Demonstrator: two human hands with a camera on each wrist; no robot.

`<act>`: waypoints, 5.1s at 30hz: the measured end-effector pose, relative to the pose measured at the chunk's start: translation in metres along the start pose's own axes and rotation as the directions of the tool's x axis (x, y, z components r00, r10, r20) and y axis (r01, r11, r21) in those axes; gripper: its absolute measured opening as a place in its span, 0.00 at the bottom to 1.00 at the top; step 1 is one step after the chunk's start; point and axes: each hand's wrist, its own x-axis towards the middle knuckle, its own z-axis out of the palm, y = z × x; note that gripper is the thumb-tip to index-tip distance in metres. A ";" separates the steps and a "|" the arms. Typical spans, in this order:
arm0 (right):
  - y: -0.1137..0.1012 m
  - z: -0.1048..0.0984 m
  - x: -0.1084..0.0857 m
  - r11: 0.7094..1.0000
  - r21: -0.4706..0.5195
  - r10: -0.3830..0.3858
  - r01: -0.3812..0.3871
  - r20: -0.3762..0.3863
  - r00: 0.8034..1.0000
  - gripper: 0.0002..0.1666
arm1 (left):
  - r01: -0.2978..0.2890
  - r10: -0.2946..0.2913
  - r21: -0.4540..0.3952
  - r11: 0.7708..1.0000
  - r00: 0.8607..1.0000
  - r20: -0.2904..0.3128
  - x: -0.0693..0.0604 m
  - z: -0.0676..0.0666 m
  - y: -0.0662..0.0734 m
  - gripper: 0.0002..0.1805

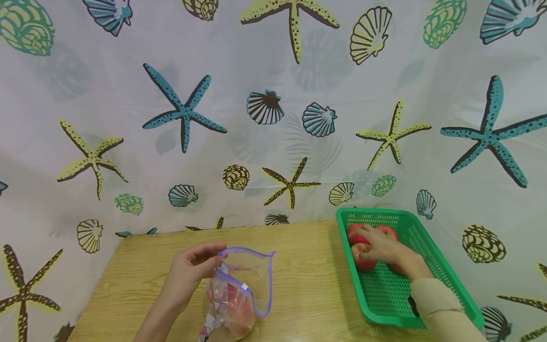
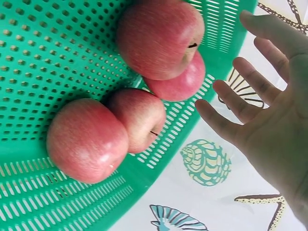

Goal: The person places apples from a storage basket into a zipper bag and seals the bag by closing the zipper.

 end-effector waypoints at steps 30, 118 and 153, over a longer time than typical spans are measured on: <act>0.024 0.044 0.009 1.000 -0.015 0.026 -0.026 0.016 1.000 0.34 | 0.020 -0.019 0.005 1.000 1.000 -0.014 0.001 -0.002 -0.004 0.19; -0.058 -0.026 0.010 0.994 -0.107 -0.008 -0.002 -0.086 0.996 0.34 | 0.020 -0.020 0.007 1.000 1.000 -0.020 -0.002 0.007 0.000 0.18; -0.145 -0.041 0.032 0.940 -0.162 -0.319 0.300 -0.105 0.942 0.34 | 0.029 -0.028 0.026 0.999 0.999 -0.031 0.003 0.010 -0.002 0.16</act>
